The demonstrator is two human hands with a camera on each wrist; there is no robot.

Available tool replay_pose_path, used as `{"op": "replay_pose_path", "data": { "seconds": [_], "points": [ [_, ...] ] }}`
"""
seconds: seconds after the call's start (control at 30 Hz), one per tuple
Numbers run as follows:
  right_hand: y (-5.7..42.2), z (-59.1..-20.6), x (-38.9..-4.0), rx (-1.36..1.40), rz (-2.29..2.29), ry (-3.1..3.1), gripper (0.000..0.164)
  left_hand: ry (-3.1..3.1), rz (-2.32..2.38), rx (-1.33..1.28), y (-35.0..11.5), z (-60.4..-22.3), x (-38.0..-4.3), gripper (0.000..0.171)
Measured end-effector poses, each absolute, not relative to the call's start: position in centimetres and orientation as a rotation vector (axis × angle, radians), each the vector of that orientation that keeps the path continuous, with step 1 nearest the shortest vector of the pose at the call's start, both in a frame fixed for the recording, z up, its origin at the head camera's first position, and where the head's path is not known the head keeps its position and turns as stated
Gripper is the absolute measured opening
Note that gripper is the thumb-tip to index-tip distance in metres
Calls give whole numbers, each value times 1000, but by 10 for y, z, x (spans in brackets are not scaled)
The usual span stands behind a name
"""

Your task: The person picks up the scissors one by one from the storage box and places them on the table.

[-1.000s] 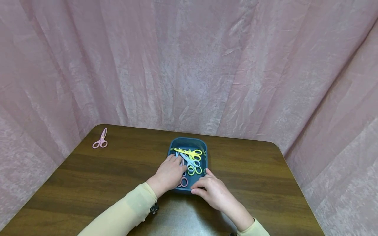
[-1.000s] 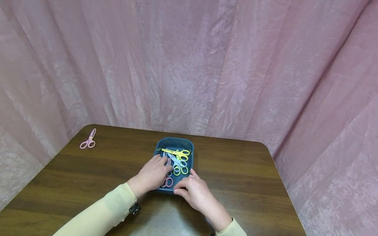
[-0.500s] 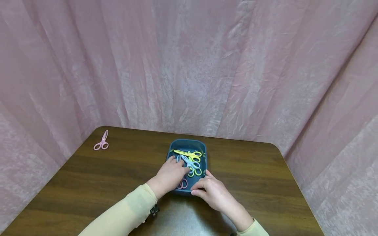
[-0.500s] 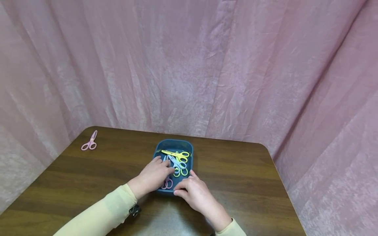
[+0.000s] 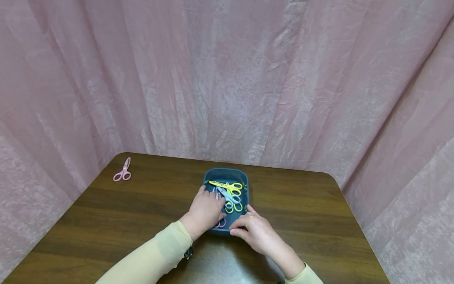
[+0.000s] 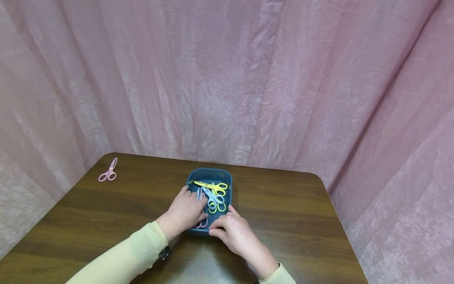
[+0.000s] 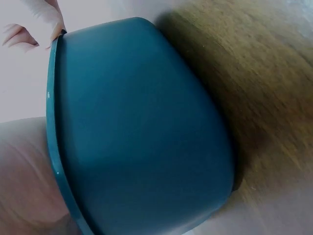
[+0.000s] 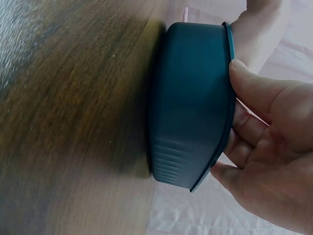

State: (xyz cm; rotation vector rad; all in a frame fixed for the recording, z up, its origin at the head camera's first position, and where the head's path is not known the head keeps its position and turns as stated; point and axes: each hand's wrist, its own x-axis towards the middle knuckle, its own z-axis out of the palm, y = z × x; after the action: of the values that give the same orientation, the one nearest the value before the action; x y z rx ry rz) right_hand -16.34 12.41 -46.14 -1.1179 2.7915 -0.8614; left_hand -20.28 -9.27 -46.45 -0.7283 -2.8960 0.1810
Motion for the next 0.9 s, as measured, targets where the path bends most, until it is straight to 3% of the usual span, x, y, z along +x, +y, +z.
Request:
{"op": "replay_pose_path", "data": {
  "seconds": [0.9],
  "points": [
    [125,-459,-164,-1103,-865,2776,4,-2958,210,-674,-86,-463,-202,61]
  ]
}}
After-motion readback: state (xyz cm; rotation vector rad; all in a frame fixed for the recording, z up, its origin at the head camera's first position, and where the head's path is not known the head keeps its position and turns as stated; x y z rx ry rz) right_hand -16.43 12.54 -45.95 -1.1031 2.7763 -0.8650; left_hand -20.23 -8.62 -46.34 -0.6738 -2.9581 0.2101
